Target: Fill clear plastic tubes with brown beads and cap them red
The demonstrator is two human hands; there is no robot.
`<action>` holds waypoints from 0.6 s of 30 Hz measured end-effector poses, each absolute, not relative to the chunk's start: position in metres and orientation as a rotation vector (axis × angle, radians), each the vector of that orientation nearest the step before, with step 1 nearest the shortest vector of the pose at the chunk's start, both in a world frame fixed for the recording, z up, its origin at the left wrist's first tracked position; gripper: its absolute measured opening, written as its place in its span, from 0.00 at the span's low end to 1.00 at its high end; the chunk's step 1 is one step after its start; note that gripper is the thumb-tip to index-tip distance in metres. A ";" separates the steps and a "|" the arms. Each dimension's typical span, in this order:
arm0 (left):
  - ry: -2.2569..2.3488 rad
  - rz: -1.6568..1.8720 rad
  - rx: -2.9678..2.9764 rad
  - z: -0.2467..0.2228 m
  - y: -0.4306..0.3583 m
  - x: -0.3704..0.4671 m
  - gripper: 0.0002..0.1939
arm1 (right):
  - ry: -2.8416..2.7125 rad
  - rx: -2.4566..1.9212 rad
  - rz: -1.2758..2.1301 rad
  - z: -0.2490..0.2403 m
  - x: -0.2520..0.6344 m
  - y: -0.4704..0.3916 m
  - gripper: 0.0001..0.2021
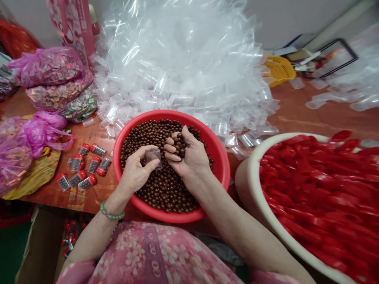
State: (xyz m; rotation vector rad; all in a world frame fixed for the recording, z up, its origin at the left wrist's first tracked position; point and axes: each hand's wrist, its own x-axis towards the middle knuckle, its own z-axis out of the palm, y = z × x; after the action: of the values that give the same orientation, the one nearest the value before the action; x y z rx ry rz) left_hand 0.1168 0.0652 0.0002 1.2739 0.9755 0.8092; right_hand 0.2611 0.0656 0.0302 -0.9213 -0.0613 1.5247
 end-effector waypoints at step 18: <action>0.882 0.550 1.158 0.004 0.065 0.118 0.10 | -0.159 -0.940 1.352 0.035 0.252 0.064 0.23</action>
State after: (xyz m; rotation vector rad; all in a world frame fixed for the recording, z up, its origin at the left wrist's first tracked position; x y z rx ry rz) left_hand 0.1179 0.0648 0.0041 1.1585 0.8815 0.5496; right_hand 0.2518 0.0639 0.0348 -0.9400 -0.1585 1.3517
